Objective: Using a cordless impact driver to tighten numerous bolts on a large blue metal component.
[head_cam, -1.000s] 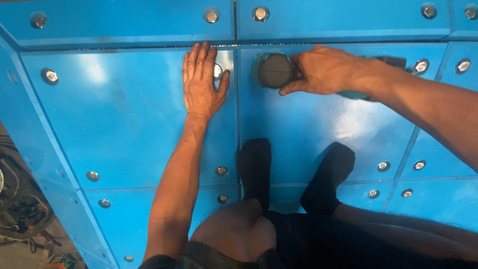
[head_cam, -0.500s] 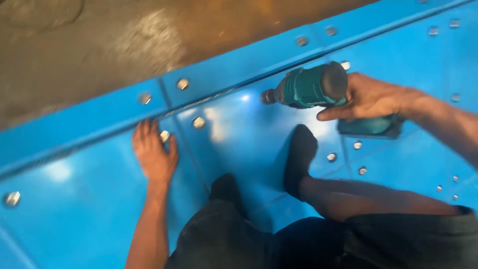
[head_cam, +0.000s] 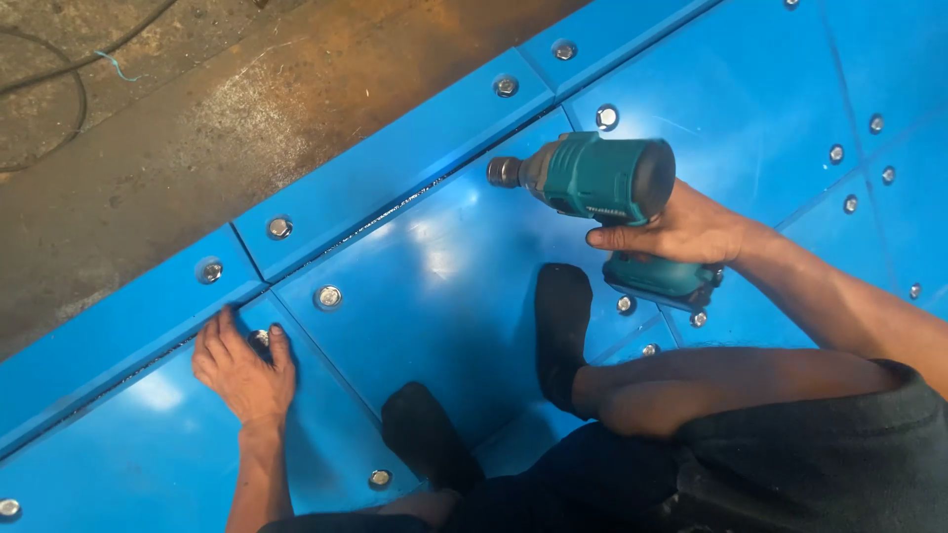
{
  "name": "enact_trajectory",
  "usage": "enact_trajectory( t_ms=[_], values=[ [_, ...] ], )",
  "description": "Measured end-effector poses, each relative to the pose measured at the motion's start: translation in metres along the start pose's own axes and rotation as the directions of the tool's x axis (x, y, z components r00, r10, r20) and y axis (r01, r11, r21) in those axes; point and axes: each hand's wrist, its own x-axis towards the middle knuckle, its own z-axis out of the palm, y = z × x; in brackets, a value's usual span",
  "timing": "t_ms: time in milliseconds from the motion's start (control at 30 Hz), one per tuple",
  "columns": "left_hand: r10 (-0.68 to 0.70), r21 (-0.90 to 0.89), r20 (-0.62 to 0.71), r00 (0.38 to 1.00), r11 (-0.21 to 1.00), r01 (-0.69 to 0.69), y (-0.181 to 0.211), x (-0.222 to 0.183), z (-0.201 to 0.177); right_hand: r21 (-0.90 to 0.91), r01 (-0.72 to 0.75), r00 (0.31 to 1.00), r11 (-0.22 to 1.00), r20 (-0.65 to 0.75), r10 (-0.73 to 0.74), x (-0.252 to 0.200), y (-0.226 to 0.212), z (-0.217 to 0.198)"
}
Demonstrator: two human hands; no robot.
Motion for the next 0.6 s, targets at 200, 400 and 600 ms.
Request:
enact_trajectory(
  t_ms=[200,400,600],
  values=[
    [-0.094,0.136,0.054,0.994,0.987,0.086,0.009,0.005,0.001,0.282,-0.16,0.981,0.946,0.15,0.122,0.02,0.05,-0.025],
    [-0.171,0.147,0.083,0.982,0.977,0.158,0.022,0.008,0.002,0.552,-0.149,0.965,0.82,0.262,-0.001,0.027,0.09,-0.05],
    [-0.171,0.168,0.084,0.982,0.973,0.155,0.025,0.013,0.009,0.338,-0.209,0.977,0.918,0.117,0.179,0.023,0.091,-0.072]
  ],
)
